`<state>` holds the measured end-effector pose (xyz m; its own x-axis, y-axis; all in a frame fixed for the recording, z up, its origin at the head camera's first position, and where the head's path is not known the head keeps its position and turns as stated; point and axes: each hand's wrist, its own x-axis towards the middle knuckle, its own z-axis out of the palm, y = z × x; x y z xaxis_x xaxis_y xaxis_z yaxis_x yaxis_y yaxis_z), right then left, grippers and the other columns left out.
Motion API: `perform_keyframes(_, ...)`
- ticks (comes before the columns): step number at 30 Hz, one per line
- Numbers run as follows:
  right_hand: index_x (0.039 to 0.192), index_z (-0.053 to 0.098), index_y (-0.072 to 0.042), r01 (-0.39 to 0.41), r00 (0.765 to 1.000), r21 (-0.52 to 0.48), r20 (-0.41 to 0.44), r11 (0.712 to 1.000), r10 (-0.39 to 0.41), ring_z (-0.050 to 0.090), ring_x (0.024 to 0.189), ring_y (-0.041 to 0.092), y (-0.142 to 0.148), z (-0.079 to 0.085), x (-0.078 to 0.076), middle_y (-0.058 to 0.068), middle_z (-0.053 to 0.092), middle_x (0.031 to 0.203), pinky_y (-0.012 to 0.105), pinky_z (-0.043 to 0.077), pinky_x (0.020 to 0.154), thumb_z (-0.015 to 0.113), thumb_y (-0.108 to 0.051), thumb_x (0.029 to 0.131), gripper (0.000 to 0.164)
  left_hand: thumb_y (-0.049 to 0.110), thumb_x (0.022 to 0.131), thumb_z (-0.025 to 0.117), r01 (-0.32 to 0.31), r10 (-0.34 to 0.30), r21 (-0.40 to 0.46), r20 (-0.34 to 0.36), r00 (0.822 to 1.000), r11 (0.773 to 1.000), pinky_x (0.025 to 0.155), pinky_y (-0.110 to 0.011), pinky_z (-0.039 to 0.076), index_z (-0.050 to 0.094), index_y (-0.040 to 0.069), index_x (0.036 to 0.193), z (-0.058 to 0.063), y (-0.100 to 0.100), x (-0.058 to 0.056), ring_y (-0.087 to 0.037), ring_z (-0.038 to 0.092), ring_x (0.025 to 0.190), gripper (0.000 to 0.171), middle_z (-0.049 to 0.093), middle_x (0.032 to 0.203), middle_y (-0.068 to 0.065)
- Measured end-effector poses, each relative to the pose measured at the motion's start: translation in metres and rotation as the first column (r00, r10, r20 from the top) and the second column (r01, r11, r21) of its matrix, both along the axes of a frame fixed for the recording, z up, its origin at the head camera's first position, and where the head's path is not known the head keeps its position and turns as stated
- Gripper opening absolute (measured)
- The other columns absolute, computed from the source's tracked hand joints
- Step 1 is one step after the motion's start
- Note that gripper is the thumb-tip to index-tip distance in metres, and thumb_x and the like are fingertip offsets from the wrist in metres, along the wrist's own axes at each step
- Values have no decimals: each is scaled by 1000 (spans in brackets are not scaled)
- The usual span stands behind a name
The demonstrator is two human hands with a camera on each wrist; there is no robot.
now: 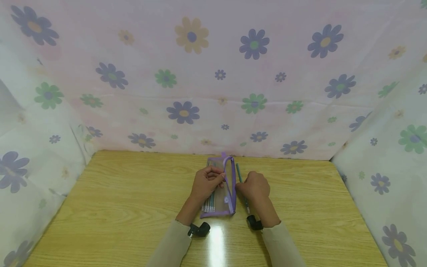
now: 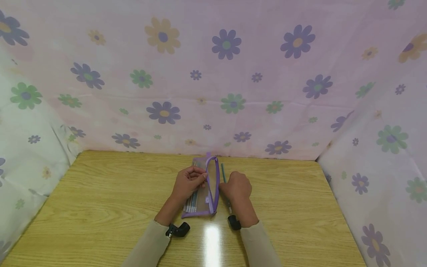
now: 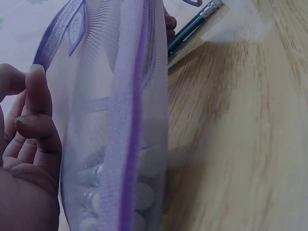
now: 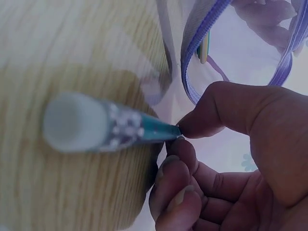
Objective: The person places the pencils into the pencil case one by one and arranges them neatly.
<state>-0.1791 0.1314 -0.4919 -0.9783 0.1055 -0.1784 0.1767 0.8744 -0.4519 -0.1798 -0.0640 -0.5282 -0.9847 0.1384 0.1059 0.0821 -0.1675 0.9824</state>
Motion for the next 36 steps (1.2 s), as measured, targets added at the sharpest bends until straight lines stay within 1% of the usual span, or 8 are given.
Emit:
perform_keyframes(5, 47, 46, -17, -21, 1000, -26, 4, 999, 21, 38, 44, 12, 2, 1, 0, -8, 37, 46, 25, 26, 39, 79, -27, 81, 49, 0, 98, 75, -9, 9, 6, -1, 1000, 1000, 61, -29, 61, 72, -7, 106, 0, 0, 0, -15, 69, 62, 11, 75, 86, -11)
perform_keyframes(8, 45, 48, -17, -29, 1000, -51, 3, 998, 29, 37, 44, 12, 3, 4, 1, -8, 37, 44, 25, 25, 38, 79, -26, 82, 49, 0, 98, 75, -14, 14, 5, -6, 1000, 1000, 61, -29, 61, 72, -7, 106, 0, 0, 0, -15, 70, 62, 11, 75, 86, -12)
perform_keyframes(16, 51, 61, -14, -56, 998, -112, -17, 992, 54, 49, 48, 14, 4, 14, 4, -3, 55, 51, 26, 35, 42, 83, -29, 86, 44, 1, 99, 74, -18, 18, -1, -4, 1000, 1000, 61, -29, 61, 72, -7, 106, 2, 1, 1, -15, 69, 62, 11, 75, 87, -15)
perform_keyframes(22, 52, 61, -13, -84, 996, -155, -27, 984, 81, 46, 47, 12, 5, 19, 5, -3, 53, 50, 25, 34, 43, 84, -30, 89, 47, 0, 99, 74, -22, 22, -3, -4, 1000, 1000, 60, -28, 60, 71, -7, 106, 4, 1, 1, -14, 69, 62, 10, 75, 86, -13)
perform_keyframes(30, 55, 63, -12, -110, 994, -178, -47, 978, 103, 45, 48, 12, 6, 26, 7, -3, 55, 51, 25, 35, 46, 82, -27, 88, 40, 2, 100, 73, -18, 18, -6, -5, 1000, 1000, 58, -26, 57, 71, -6, 106, 3, 0, 0, -14, 68, 61, 10, 75, 86, -10)
perform_keyframes(36, 55, 63, -13, -120, 992, -206, -53, 971, 112, 44, 47, 11, 7, 31, 7, -4, 53, 50, 25, 35, 46, 82, -26, 89, 41, 2, 100, 74, -18, 18, -7, -6, 1000, 1000, 57, -26, 57, 71, -6, 106, 3, 1, 0, -14, 68, 61, 10, 75, 85, -10)
